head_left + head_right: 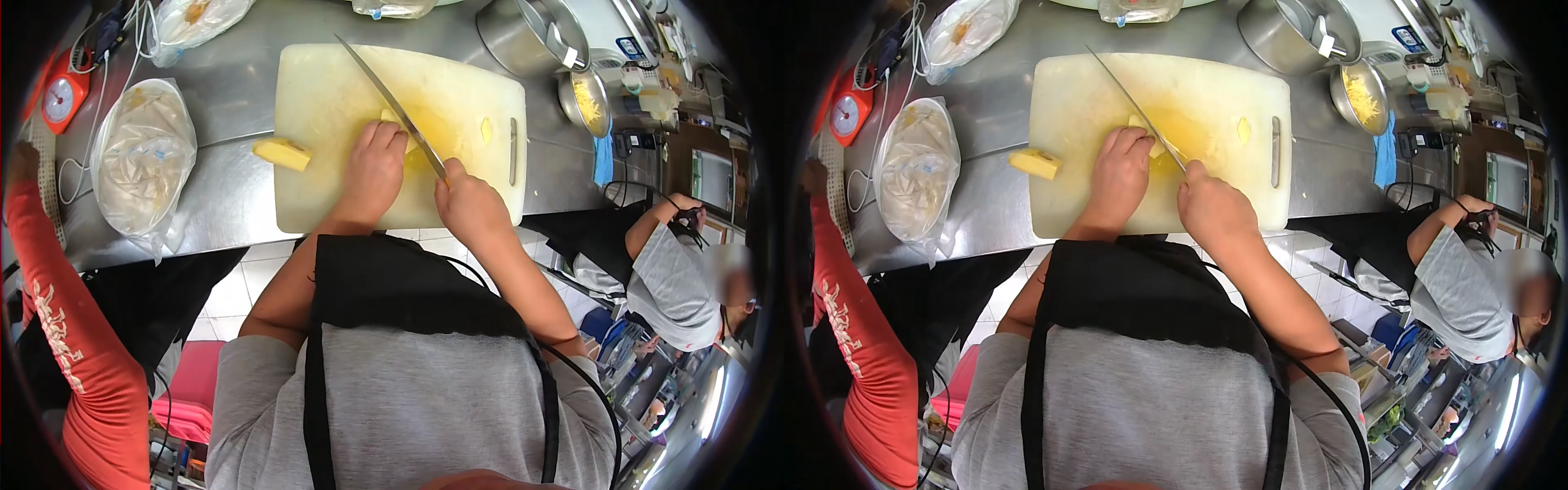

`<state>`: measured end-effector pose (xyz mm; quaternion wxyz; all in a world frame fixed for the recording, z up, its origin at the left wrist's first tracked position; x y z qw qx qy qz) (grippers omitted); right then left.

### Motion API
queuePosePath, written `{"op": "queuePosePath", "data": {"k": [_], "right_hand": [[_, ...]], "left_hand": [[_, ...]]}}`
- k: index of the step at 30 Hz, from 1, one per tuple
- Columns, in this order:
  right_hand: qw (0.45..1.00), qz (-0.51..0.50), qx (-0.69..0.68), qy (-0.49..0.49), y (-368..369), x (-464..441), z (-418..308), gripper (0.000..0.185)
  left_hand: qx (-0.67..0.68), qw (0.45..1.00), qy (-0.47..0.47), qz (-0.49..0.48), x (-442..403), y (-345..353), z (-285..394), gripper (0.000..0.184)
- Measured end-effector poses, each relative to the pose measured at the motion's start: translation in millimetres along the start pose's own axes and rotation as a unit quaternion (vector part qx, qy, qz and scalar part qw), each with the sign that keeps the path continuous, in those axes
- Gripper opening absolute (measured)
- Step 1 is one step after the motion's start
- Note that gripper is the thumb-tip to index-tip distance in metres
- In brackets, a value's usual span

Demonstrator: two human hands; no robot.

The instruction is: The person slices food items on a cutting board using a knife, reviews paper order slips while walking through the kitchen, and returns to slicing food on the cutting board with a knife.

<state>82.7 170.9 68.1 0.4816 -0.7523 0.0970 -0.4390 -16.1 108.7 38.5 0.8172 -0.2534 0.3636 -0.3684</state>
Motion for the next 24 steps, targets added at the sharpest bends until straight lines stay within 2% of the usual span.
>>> {"op": "queuePosePath", "data": {"k": [5,11,14,20,24], "right_hand": [[0.999,0.039,0.004,-0.014,8.5,-19.9,-4.7,0.017],[1.000,0.022,-0.007,-0.011,5.5,-25.3,-7.5,0.019],[1.000,-0.004,-0.001,-0.002,0.1,-25.4,-10.7,0.019],[0.998,-0.041,-0.009,0.036,-4.2,-6.0,-8.3,0.019],[0.999,-0.020,-0.007,0.026,-1.8,-2.9,-7.1,0.018]], "left_hand": [[0.004,1.000,-0.002,-0.021,-0.3,3.5,-0.7,0.019],[0.019,1.000,0.005,0.013,4.6,-2.9,-3.5,0.013],[0.007,1.000,0.005,-0.022,1.9,-1.8,-3.1,0.013],[-0.005,1.000,0.017,-0.020,3.9,-0.9,-3.1,0.021],[-0.003,1.000,0.018,-0.012,4.1,-0.6,-4.3,0.020]]}}
Point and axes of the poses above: each hand's wrist, its own x-axis away from the middle knuckle, its own y-axis out of the palm, z = x × y, the point moved 8 cm from there along -x, towards the middle knuckle, and after that the axes turned 8 degrees about -z, right-handed, at the moved point
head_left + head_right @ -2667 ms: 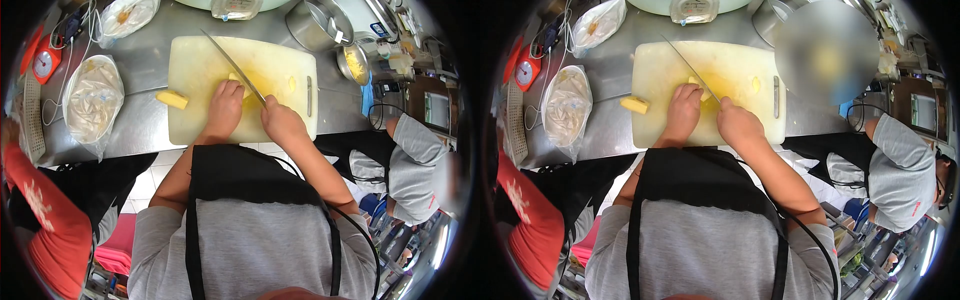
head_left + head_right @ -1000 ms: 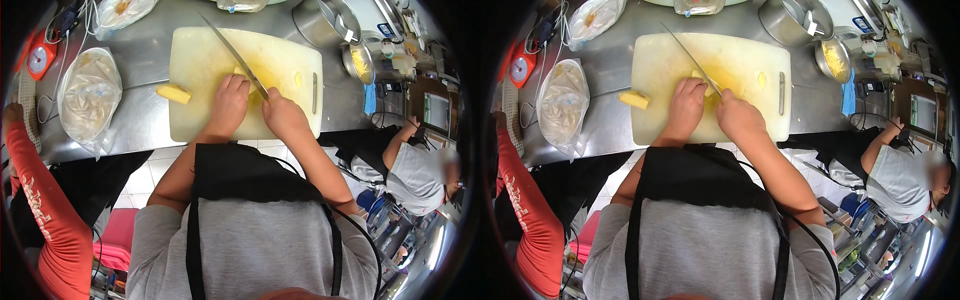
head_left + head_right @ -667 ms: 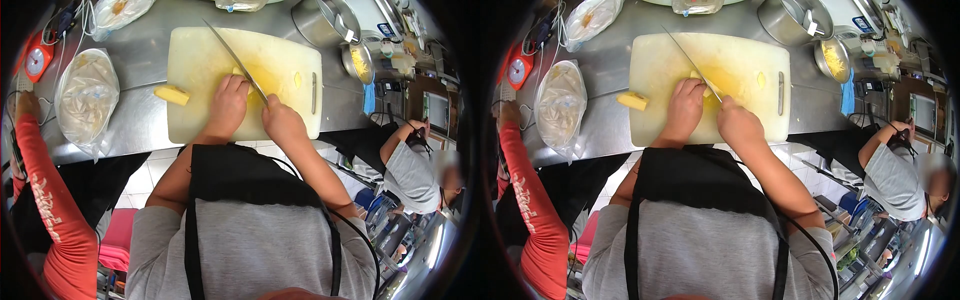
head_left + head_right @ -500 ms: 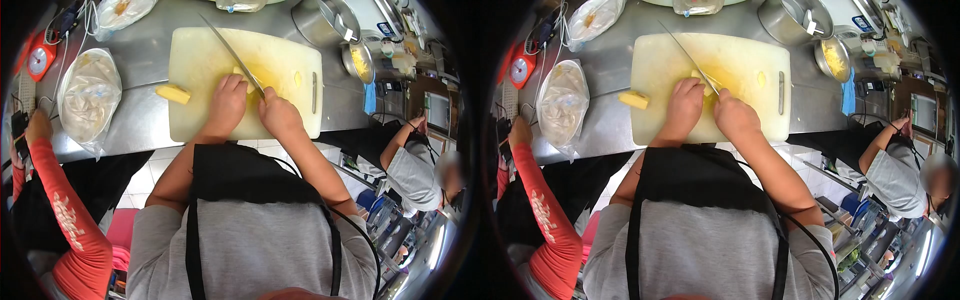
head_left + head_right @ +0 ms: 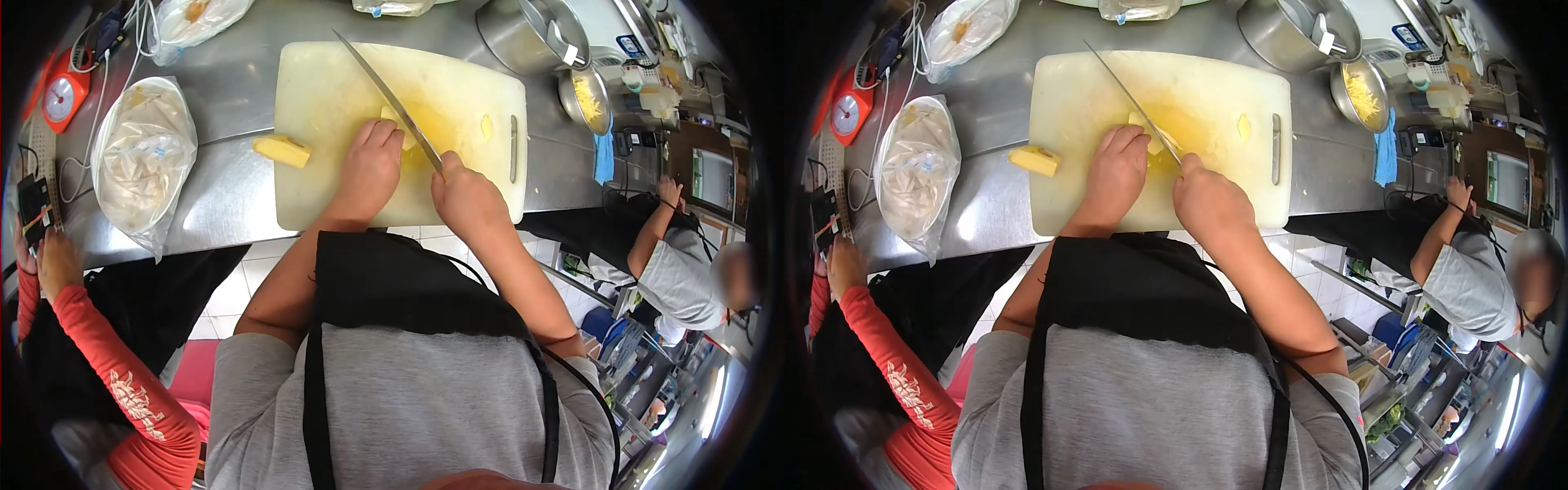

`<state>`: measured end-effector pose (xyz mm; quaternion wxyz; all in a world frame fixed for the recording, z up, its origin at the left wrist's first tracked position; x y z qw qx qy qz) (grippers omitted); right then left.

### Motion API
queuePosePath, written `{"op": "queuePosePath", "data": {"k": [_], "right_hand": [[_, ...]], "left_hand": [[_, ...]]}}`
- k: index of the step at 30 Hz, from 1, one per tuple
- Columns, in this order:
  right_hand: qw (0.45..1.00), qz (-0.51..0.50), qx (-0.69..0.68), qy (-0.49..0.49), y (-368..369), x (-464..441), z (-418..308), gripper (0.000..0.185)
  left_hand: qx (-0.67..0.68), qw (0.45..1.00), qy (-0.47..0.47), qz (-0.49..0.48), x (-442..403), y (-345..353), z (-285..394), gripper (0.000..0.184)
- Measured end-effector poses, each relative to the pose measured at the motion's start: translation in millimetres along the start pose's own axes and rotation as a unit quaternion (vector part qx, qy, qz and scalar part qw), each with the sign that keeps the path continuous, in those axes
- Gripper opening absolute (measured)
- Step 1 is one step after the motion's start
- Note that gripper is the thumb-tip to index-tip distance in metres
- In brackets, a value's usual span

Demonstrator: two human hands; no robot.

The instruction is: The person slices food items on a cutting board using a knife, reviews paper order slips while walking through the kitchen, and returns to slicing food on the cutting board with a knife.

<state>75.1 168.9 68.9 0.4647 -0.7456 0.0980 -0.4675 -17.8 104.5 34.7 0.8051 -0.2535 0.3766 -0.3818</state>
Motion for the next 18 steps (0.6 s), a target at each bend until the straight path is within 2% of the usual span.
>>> {"op": "queuePosePath", "data": {"k": [5,11,18], "right_hand": [[0.998,0.061,0.004,-0.029,11.7,-17.5,-0.4,0.017],[1.000,0.007,-0.013,-0.018,-10.6,-16.4,-12.9,0.018],[1.000,-0.003,0.003,0.007,5.7,-4.2,1.5,0.018]], "left_hand": [[0.008,1.000,-0.004,-0.001,-1.1,0.1,-0.5,0.019],[0.015,1.000,-0.007,-0.011,-1.1,0.2,-0.2,0.019],[0.015,1.000,-0.007,-0.008,-1.1,0.2,0.6,0.020]]}}
Point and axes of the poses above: each hand's wrist, its own x-axis away from the middle knuckle, its own y-axis out of the palm, z = x × y, the point moved 8 cm from there along -x, towards the middle knuckle, and after that the axes turned 8 degrees about -z, right-handed, at the moved point
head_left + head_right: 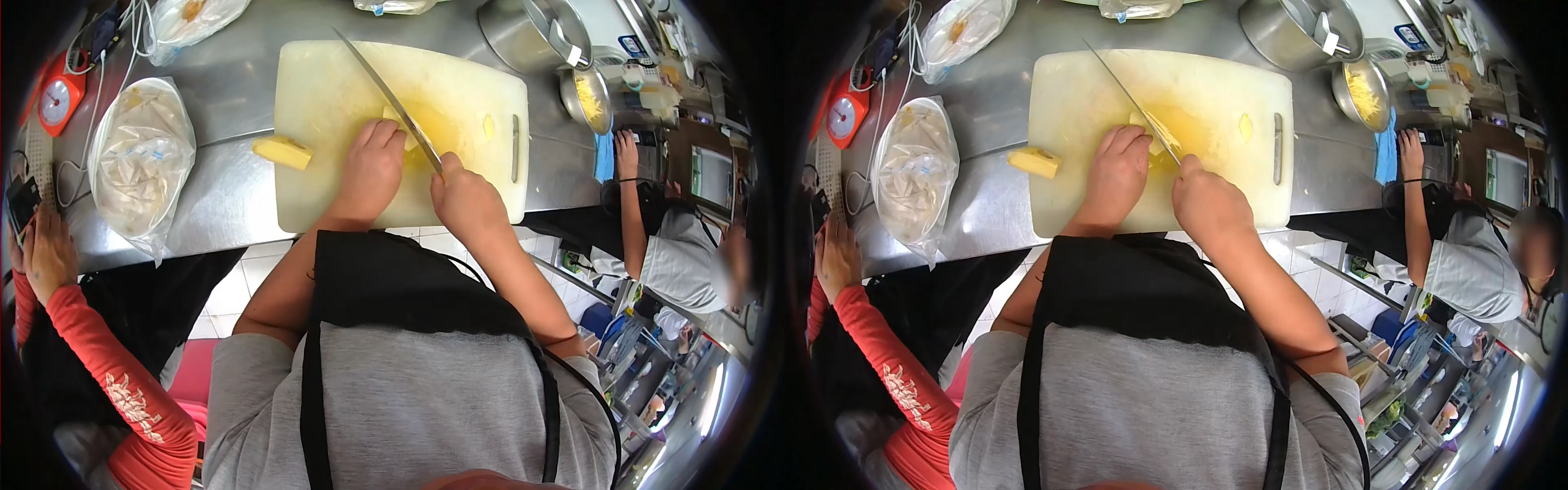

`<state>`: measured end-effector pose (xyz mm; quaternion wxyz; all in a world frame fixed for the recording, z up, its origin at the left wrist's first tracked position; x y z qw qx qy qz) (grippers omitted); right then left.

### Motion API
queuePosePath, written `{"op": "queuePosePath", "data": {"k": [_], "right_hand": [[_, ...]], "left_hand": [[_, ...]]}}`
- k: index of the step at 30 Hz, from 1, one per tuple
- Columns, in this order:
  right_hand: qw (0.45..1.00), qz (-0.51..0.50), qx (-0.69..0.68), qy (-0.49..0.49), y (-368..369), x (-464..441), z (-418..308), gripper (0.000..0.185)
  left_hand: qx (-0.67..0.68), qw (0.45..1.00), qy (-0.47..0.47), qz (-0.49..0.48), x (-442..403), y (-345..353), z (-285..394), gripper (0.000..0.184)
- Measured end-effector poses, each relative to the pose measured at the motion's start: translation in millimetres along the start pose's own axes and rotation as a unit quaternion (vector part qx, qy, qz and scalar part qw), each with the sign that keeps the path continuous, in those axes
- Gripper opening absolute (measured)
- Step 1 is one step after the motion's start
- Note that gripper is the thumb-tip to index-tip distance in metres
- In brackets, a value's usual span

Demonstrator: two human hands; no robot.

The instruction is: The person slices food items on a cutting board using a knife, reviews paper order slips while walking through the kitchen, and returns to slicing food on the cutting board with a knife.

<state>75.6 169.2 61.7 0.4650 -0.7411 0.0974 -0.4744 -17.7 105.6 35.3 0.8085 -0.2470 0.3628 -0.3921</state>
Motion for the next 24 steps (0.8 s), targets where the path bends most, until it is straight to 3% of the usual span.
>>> {"op": "queuePosePath", "data": {"k": [24], "right_hand": [[0.999,0.022,-0.011,-0.026,-7.0,-3.8,-6.6,0.016]], "left_hand": [[0.009,1.000,0.000,0.003,-0.2,-1.1,-0.1,0.020]]}}
Point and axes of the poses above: each hand's wrist, its own x-axis away from the middle knuckle, its own y-axis out of the palm, z = x × y, the point moved 8 cm from there along -x, towards the middle knuckle, and after that the axes turned 8 degrees about -z, right-handed, at the moved point
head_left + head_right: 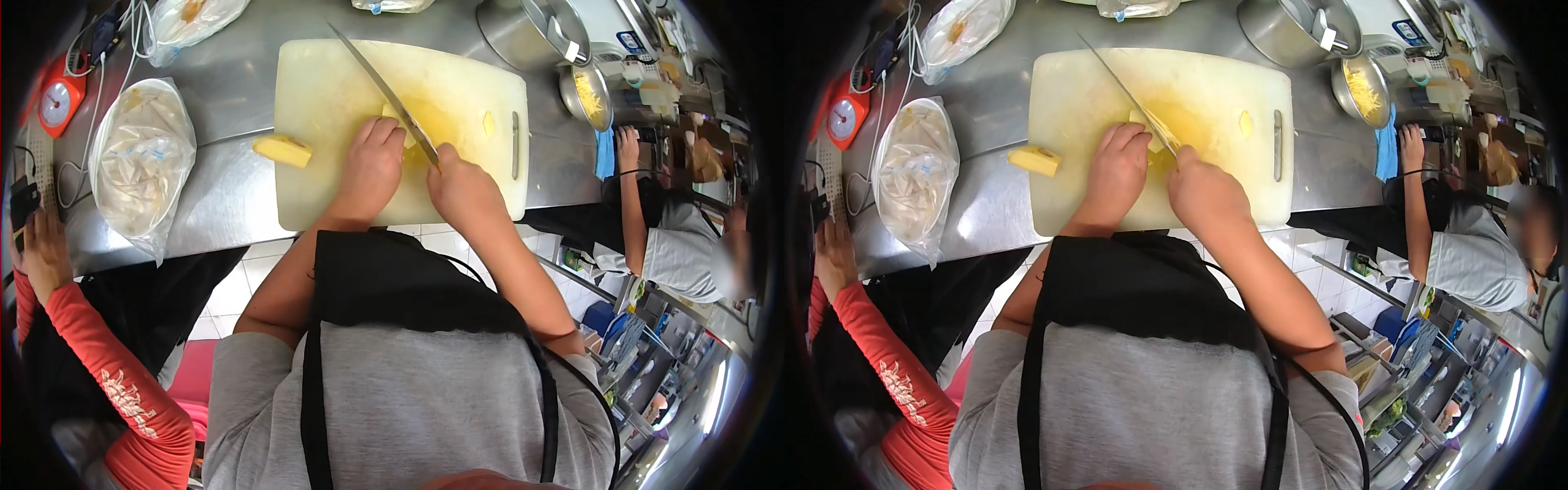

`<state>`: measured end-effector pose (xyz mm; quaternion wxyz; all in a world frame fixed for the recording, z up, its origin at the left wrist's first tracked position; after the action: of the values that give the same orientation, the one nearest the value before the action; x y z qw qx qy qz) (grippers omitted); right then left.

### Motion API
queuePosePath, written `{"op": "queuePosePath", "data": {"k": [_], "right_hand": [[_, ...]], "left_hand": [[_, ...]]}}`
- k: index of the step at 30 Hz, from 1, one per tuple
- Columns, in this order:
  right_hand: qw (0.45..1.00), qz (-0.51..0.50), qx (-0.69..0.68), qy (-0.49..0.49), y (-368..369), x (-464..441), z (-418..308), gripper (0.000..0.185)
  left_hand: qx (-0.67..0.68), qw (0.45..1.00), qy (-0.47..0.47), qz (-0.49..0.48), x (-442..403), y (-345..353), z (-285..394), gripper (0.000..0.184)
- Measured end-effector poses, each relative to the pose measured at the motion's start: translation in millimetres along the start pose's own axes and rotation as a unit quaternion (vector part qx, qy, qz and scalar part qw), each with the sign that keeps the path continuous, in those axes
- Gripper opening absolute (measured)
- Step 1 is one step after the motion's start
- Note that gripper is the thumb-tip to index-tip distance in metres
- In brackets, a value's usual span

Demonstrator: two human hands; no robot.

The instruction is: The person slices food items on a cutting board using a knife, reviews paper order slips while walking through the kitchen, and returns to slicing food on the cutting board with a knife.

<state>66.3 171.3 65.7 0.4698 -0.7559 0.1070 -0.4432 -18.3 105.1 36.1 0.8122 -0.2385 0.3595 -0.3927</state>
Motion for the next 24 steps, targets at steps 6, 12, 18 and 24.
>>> {"op": "queuePosePath", "data": {"k": [6,12,18,24], "right_hand": [[1.000,0.008,0.011,0.005,9.4,9.5,6.9,0.016],[1.000,0.016,-0.004,-0.005,9.6,-10.9,-2.2,0.017],[1.000,-0.012,-0.005,0.016,3.2,11.1,3.9,0.017],[1.000,-0.002,0.003,0.005,7.8,11.5,4.9,0.016]], "left_hand": [[0.000,1.000,-0.005,0.021,-0.7,-2.6,-0.7,0.014],[0.000,1.000,-0.007,0.001,1.2,2.5,-1.9,0.019],[0.005,1.000,-0.003,0.017,0.3,-2.3,0.1,0.014],[-0.002,1.000,0.004,0.005,2.0,-3.5,-0.2,0.018]]}}
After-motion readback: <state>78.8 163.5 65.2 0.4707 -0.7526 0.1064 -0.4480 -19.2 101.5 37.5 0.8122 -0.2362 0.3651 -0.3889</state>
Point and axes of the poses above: each hand's wrist, its own x-axis away from the middle knuckle, its own y-axis out of the palm, z = x × y, the point moved 8 cm from there along -x, towards the middle knuckle, and after that the axes turned 8 degrees about -z, right-handed, at the moved point
